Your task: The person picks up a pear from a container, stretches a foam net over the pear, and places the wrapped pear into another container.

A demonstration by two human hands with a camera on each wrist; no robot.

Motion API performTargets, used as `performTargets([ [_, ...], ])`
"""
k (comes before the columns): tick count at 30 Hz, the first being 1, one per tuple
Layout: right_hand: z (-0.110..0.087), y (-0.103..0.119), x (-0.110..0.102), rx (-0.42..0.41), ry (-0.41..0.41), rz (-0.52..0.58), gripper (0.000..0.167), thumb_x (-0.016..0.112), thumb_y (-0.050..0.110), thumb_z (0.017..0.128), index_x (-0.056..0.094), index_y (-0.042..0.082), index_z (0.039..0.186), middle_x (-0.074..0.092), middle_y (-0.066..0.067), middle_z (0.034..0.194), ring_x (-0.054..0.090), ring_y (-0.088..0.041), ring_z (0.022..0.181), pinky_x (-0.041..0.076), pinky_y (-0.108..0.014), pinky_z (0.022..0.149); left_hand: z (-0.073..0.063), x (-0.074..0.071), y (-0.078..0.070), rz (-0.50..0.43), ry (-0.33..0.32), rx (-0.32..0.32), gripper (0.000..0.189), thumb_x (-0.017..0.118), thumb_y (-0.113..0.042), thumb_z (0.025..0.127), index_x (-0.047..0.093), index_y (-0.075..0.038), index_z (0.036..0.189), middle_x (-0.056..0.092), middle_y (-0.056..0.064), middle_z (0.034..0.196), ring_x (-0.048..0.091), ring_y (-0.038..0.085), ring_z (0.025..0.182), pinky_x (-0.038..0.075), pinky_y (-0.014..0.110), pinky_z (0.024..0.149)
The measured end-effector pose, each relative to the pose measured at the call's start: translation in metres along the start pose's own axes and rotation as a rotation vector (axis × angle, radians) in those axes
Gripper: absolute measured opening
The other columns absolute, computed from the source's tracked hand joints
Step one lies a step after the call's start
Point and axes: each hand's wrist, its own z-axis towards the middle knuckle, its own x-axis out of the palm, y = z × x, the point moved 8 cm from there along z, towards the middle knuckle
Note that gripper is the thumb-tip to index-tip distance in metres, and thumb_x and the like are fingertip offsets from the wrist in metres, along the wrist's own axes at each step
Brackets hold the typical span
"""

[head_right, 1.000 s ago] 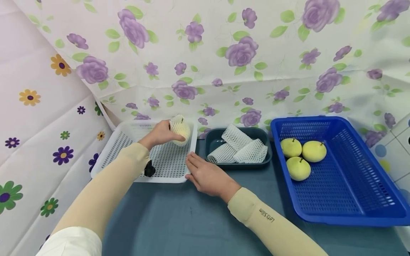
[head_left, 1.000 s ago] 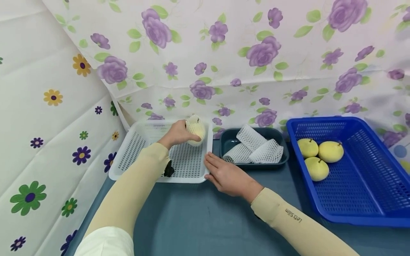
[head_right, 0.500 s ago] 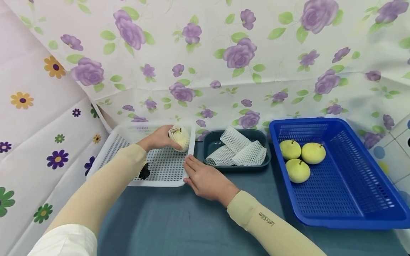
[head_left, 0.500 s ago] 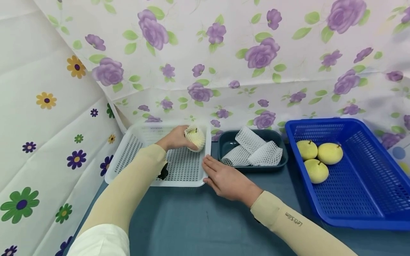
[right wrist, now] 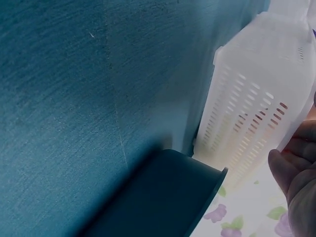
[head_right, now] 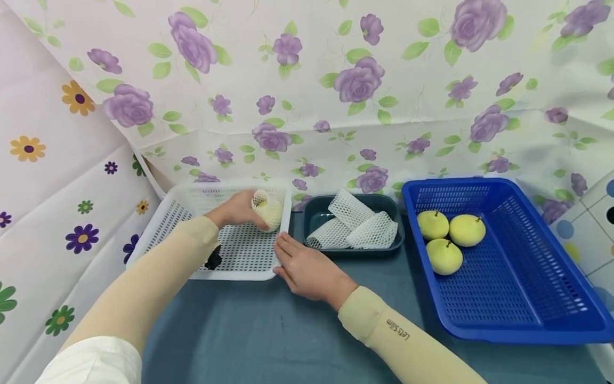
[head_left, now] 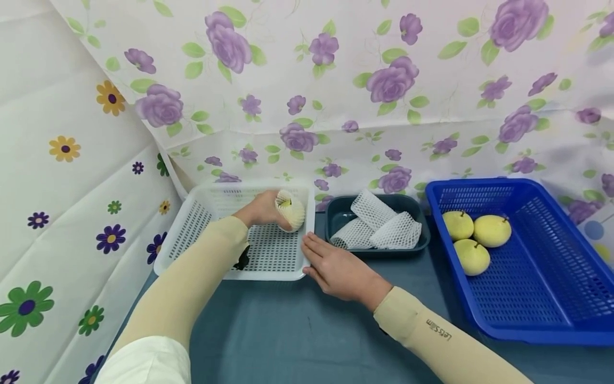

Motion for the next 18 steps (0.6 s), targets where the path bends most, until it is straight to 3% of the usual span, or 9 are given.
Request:
performTargets([
  [6,0.001,0.001,-0.003,-0.006,-0.013,0.000,0.057,0.032,0.043,0.101,0.034,0.007,0.145,0.034,-0.010,0.151,0.026,-0.022,0.142,0.033,-0.037,0.111,-0.003,0.000,-0.001,0.043,0.024,-0.011,0.072,0.090,-0.037,0.055,0.055,-0.017,0.114,0.060,0.001,0.106,0.058,0.021,0.096,0.049,0.037,0.087],
  [14,0.001,0.000,-0.001,0.004,0.011,0.024,0.057,0.032,0.043,0.101,0.034,0.007,0.145,0.033,-0.009,0.151,0.026,-0.022,0.143,0.033,-0.037,0.112,-0.011,0.003,-0.005,0.087,0.065,-0.064,0.094,0.087,-0.042,0.058,0.044,-0.008,0.134,0.054,0.009,0.126,0.053,0.025,0.110,0.045,0.042,0.097],
  [18,0.001,-0.001,-0.001,0.016,0.014,0.030,0.057,0.034,0.043,0.101,0.034,0.007,0.145,0.033,-0.009,0.151,0.026,-0.021,0.142,0.034,-0.038,0.111,-0.012,0.003,-0.009,0.084,0.081,-0.047,0.090,0.085,-0.042,0.062,0.043,-0.009,0.133,0.054,0.009,0.124,0.053,0.025,0.109,0.045,0.041,0.095],
])
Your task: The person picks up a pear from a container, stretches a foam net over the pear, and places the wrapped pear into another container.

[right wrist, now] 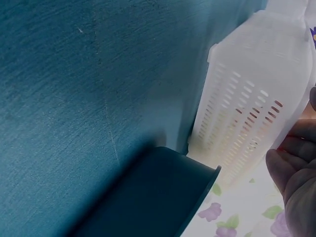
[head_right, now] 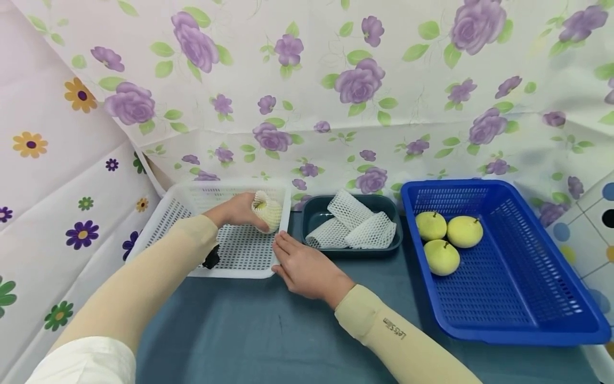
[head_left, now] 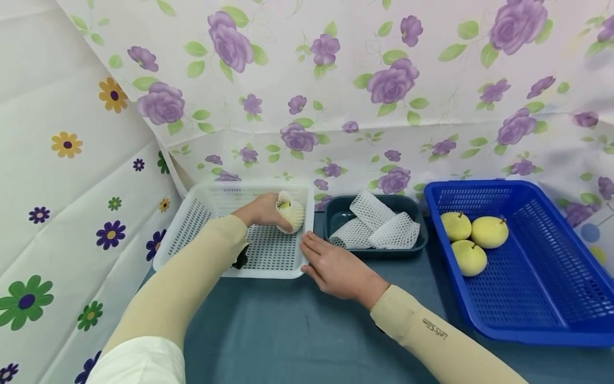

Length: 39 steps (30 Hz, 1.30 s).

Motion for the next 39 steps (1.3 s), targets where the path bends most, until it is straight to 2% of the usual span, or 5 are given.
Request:
performTargets([
  [6,-0.001,-0.001,-0.001,0.015,0.000,0.014,0.057,0.035,0.043,0.101,0.035,0.008,0.145,0.032,-0.008,0.152,0.025,-0.021,0.143,0.033,-0.038,0.112,-0.007,-0.012,-0.006,-0.011,-0.002,0.012,0.104,0.082,-0.045,0.065,0.029,-0.007,0.146,0.038,0.014,0.145,0.040,0.033,0.131,0.039,0.048,0.105],
  [14,0.002,-0.001,-0.002,0.029,0.015,0.042,0.058,0.035,0.046,0.100,0.033,0.011,0.146,0.031,-0.006,0.153,0.023,-0.020,0.143,0.033,-0.039,0.112,-0.030,-0.038,-0.012,-0.016,-0.011,0.032,0.088,0.074,-0.043,0.076,0.032,-0.008,0.144,0.042,0.018,0.142,0.043,0.033,0.129,0.044,0.049,0.099],
  [23,0.003,-0.006,-0.014,0.077,0.000,0.104,0.056,0.048,0.047,0.095,0.046,0.014,0.139,0.040,-0.004,0.148,0.033,-0.020,0.139,0.038,-0.040,0.108,-0.059,-0.065,-0.045,0.006,-0.179,0.085,0.072,0.068,-0.042,0.084,0.039,-0.007,0.140,0.043,0.018,0.142,0.043,0.033,0.129,0.043,0.049,0.099],
  [31,-0.001,-0.009,-0.029,0.100,-0.018,0.115,0.050,0.050,0.047,0.094,0.054,0.016,0.133,0.050,-0.005,0.140,0.041,-0.021,0.134,0.041,-0.040,0.106,-0.089,-0.058,-0.086,0.025,-0.340,0.169,0.052,0.060,-0.038,0.090,0.048,-0.014,0.135,0.057,0.010,0.129,0.063,0.026,0.067,0.052,0.037,0.074],
  [39,-0.016,-0.025,-0.064,0.164,-0.099,0.097,0.047,0.052,0.047,0.093,0.059,0.017,0.128,0.052,-0.004,0.137,0.043,-0.022,0.133,0.039,-0.039,0.107,-0.117,-0.049,-0.126,-0.021,-0.446,0.293,0.043,0.052,-0.040,0.095,0.053,-0.016,0.131,0.054,0.004,0.135,0.060,0.020,0.108,0.048,0.040,0.097],
])
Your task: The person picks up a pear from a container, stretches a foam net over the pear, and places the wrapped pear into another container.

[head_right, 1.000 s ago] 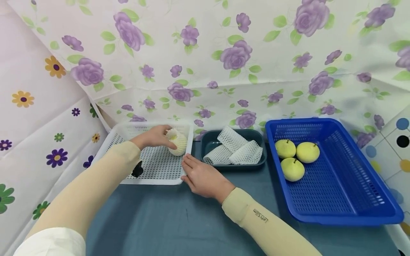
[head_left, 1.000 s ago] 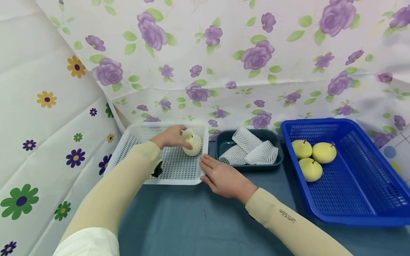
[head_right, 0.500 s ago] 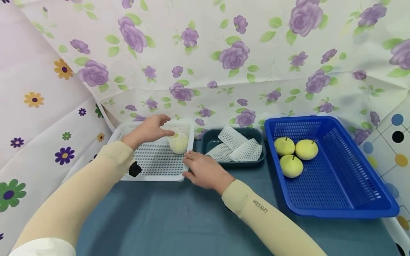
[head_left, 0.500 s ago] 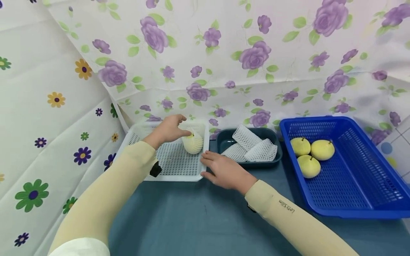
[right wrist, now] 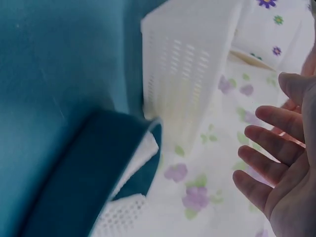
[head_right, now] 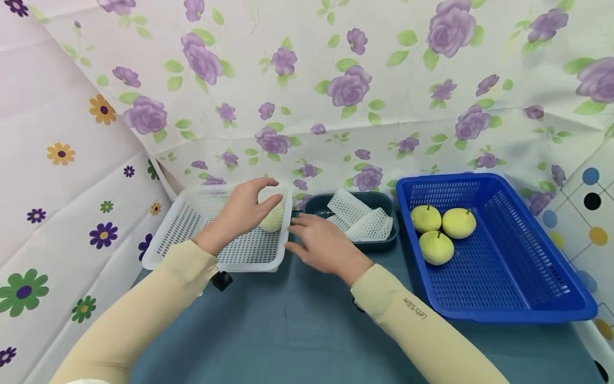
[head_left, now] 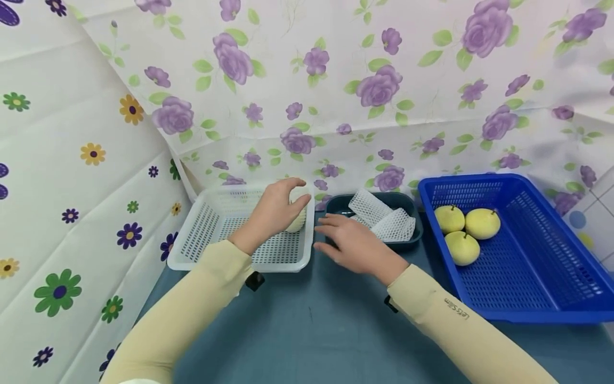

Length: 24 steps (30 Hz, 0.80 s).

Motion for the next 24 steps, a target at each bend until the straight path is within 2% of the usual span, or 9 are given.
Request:
performTargets([
  [3,-0.006,-0.009,-0.013,0.036,-0.026,0.006,0.046,0.051,0.047,0.094,0.059,0.017,0.128,0.052,-0.005,0.138,0.042,-0.023,0.134,0.038,-0.042,0.108,-0.004,0.001,-0.013,-0.034,-0.036,0.028,0.043,0.049,-0.040,0.096,0.052,-0.017,0.132,0.053,0.003,0.136,0.059,0.019,0.113,0.046,0.039,0.098],
  [5,-0.010,-0.016,-0.021,0.058,-0.046,0.017,0.046,0.052,0.045,0.094,0.058,0.016,0.129,0.051,-0.006,0.138,0.041,-0.024,0.134,0.038,-0.043,0.108,-0.007,0.002,-0.021,-0.052,-0.064,0.045,0.043,0.048,-0.041,0.097,0.053,-0.016,0.132,0.052,0.004,0.137,0.048,0.018,0.127,0.043,0.040,0.103],
  [10,-0.022,-0.030,-0.040,0.087,-0.097,0.009,0.046,0.053,0.044,0.094,0.056,0.016,0.130,0.049,-0.006,0.139,0.041,-0.024,0.134,0.038,-0.045,0.107,-0.015,0.004,-0.038,-0.067,-0.105,0.077,0.045,0.043,-0.044,0.098,0.052,-0.018,0.133,0.048,0.004,0.141,0.043,0.018,0.132,0.041,0.040,0.105],
  [15,-0.034,-0.039,-0.059,0.091,-0.170,-0.002,0.045,0.055,0.042,0.093,0.057,0.017,0.130,0.051,-0.006,0.137,0.043,-0.023,0.132,0.040,-0.045,0.105,-0.019,0.011,-0.049,-0.086,-0.114,0.090,0.047,0.040,-0.046,0.098,0.049,-0.018,0.136,0.045,0.003,0.144,0.037,0.017,0.137,0.039,0.041,0.107],
  [19,-0.042,-0.045,-0.070,0.107,-0.205,0.005,0.046,0.058,0.041,0.092,0.057,0.016,0.130,0.052,-0.007,0.137,0.042,-0.025,0.132,0.040,-0.046,0.104,-0.020,0.020,-0.056,-0.116,-0.110,0.107,0.048,0.040,-0.045,0.099,0.048,-0.017,0.137,0.046,0.002,0.143,0.040,0.015,0.134,0.043,0.038,0.104],
  [24,-0.052,-0.053,-0.076,0.126,-0.228,-0.010,0.047,0.058,0.043,0.091,0.058,0.014,0.128,0.051,-0.008,0.138,0.042,-0.027,0.132,0.041,-0.048,0.102,-0.022,0.036,-0.062,-0.091,-0.092,0.135,0.048,0.040,-0.042,0.099,0.048,-0.015,0.137,0.046,0.005,0.143,0.041,0.016,0.134,0.042,0.037,0.105],
])
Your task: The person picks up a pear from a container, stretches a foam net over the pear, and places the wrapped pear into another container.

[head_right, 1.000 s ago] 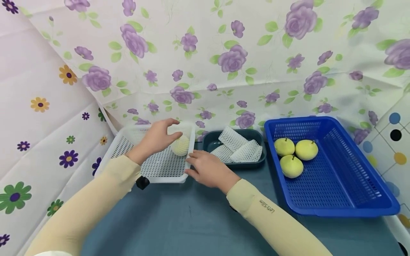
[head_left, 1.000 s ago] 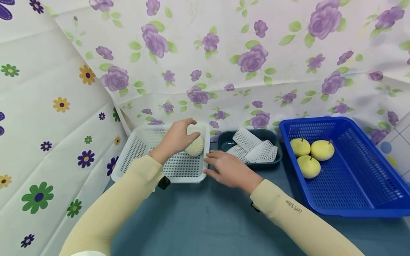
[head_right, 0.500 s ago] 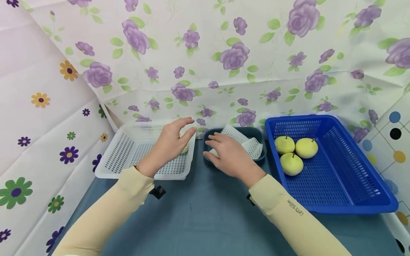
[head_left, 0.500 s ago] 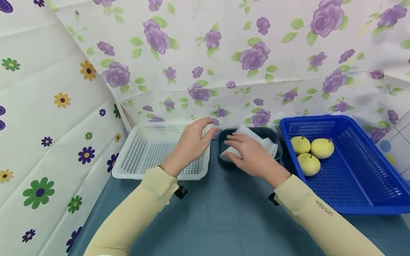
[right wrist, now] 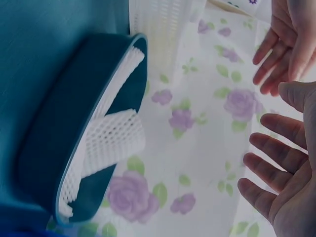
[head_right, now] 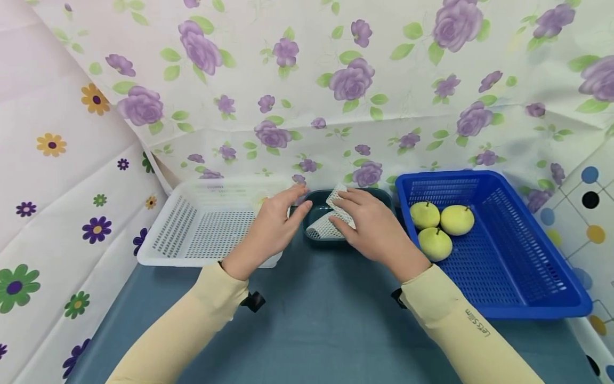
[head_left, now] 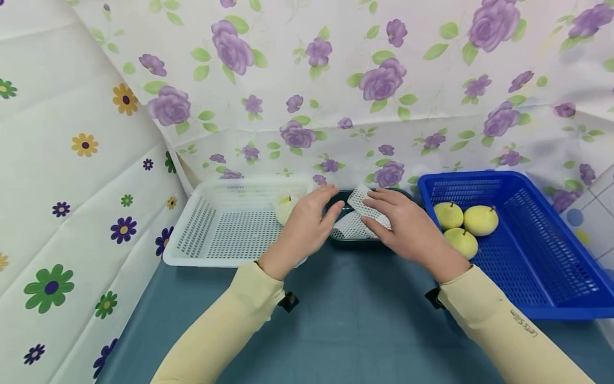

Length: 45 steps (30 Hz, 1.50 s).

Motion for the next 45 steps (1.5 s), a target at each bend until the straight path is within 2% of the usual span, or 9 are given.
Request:
performTargets([
  [8,-0.011,-0.028,-0.025,0.023,-0.072,0.005,0.045,0.061,0.038,0.091,0.059,0.011,0.127,0.052,-0.011,0.136,0.045,-0.030,0.128,0.042,-0.051,0.099,0.003,0.023,-0.014,0.057,0.028,0.026,0.048,0.038,-0.043,0.099,0.046,-0.017,0.139,0.045,0.003,0.144,0.037,0.016,0.137,0.038,0.038,0.108],
  [16,-0.033,-0.068,-0.059,0.166,-0.072,0.036,0.045,0.059,0.037,0.092,0.056,0.014,0.130,0.049,-0.011,0.139,0.043,-0.033,0.129,0.040,-0.058,0.097,0.005,0.063,-0.051,0.225,0.052,0.275,0.050,0.037,-0.040,0.100,0.041,-0.013,0.142,0.042,0.008,0.146,0.031,0.020,0.141,0.028,0.034,0.115],
  [21,-0.047,-0.102,-0.071,0.310,-0.004,0.049,0.050,0.054,0.043,0.093,0.051,0.018,0.136,0.044,-0.011,0.144,0.041,-0.039,0.129,0.039,-0.062,0.092,0.010,0.095,-0.068,0.322,0.107,0.339,0.057,0.031,-0.046,0.100,0.032,-0.013,0.147,0.032,0.009,0.152,0.021,0.022,0.144,0.020,0.034,0.118],
  [25,-0.064,-0.128,-0.071,0.401,0.033,0.053,0.053,0.053,0.047,0.092,0.048,0.020,0.138,0.045,-0.013,0.143,0.046,-0.042,0.121,0.042,-0.063,0.085,0.013,0.127,-0.080,0.388,0.206,0.378,0.062,0.023,-0.052,0.099,0.021,-0.017,0.150,0.018,0.007,0.157,0.007,0.020,0.146,0.012,0.035,0.120],
  [28,-0.076,-0.146,-0.066,0.456,0.066,0.034,0.058,0.051,0.052,0.091,0.047,0.019,0.138,0.047,-0.018,0.140,0.052,-0.042,0.111,0.044,-0.062,0.078,0.014,0.151,-0.086,0.445,0.283,0.397,0.065,0.018,-0.056,0.097,0.012,-0.020,0.151,0.005,0.005,0.158,-0.005,0.019,0.146,0.006,0.036,0.120],
  [32,-0.090,-0.165,-0.054,0.519,0.138,0.005,0.071,0.048,0.061,0.088,0.045,0.012,0.139,0.047,-0.024,0.136,0.055,-0.044,0.103,0.045,-0.059,0.073,0.019,0.178,-0.092,0.507,0.344,0.399,0.067,0.015,-0.058,0.096,0.005,-0.022,0.152,-0.003,0.004,0.158,-0.011,0.019,0.145,0.004,0.036,0.120],
  [36,-0.099,-0.180,-0.039,0.566,0.228,-0.016,0.081,0.047,0.064,0.087,0.042,0.002,0.139,0.047,-0.030,0.132,0.052,-0.049,0.106,0.046,-0.061,0.076,0.025,0.200,-0.095,0.528,0.410,0.378,0.070,0.012,-0.061,0.095,0.000,-0.022,0.151,-0.004,0.001,0.158,-0.013,0.019,0.145,0.002,0.035,0.120],
  [40,-0.102,-0.188,-0.031,0.580,0.299,-0.051,0.088,0.047,0.066,0.085,0.040,-0.004,0.138,0.048,-0.034,0.129,0.051,-0.051,0.106,0.045,-0.062,0.079,0.029,0.214,-0.097,0.534,0.431,0.369,0.073,0.011,-0.063,0.094,0.001,-0.020,0.151,0.001,0.002,0.158,-0.009,0.020,0.146,0.004,0.036,0.120],
  [45,-0.101,-0.195,-0.030,0.556,0.398,-0.117,0.091,0.046,0.067,0.086,0.041,-0.010,0.134,0.049,-0.038,0.125,0.050,-0.053,0.106,0.045,-0.061,0.079,0.035,0.222,-0.099,0.528,0.437,0.367,0.075,0.009,-0.065,0.092,0.001,-0.018,0.151,0.003,0.001,0.158,-0.007,0.018,0.146,0.005,0.035,0.120],
])
